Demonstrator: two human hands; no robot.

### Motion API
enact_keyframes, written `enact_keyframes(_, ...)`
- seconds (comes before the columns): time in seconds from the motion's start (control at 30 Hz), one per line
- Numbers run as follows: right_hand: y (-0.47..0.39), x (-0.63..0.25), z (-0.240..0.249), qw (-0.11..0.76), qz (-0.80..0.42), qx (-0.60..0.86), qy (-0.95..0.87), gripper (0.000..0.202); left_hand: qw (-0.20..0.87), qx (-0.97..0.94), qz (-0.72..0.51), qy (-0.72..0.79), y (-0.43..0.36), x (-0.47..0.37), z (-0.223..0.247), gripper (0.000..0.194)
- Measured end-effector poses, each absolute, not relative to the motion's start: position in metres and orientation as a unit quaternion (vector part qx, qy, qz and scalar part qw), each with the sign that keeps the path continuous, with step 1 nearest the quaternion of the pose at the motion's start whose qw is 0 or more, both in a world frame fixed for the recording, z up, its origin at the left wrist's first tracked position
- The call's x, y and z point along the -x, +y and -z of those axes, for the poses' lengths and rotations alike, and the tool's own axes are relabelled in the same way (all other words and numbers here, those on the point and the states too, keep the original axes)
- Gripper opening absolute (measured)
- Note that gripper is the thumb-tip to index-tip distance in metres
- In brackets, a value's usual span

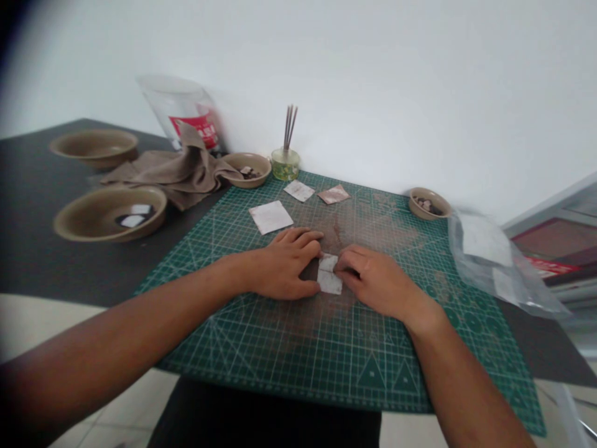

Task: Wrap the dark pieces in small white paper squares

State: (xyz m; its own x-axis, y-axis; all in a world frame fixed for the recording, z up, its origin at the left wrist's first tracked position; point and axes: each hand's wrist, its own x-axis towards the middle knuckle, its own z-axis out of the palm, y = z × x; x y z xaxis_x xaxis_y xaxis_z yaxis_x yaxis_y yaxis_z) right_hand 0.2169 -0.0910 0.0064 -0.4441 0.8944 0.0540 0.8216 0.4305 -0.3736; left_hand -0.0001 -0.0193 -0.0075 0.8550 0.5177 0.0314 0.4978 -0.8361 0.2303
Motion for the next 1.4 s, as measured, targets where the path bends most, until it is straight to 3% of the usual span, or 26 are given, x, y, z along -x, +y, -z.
enact_keyframes(0.43,-0.0906,-0.2140,-0.0087,0.117,-0.190,0.464,-0.857,0.008,0.095,-0.961,-0.051,0.256,-0.0188,-0.0007,0.0097,0.055)
enact_keyframes(0.83,-0.0843,-0.2121,-0.0046,0.151,-0.175,0.475,-0.849,0.009,0.100,-0.960,-0.048,0.256,-0.0194,-0.0008,0.0077,0.053)
enact_keyframes(1.4,-0.0856,-0.2075,-0.0064,0.118,-0.136,0.469,-0.865,0.014,0.097,-0.959,-0.048,0.261,-0.0194,-0.0004,0.0081,0.054)
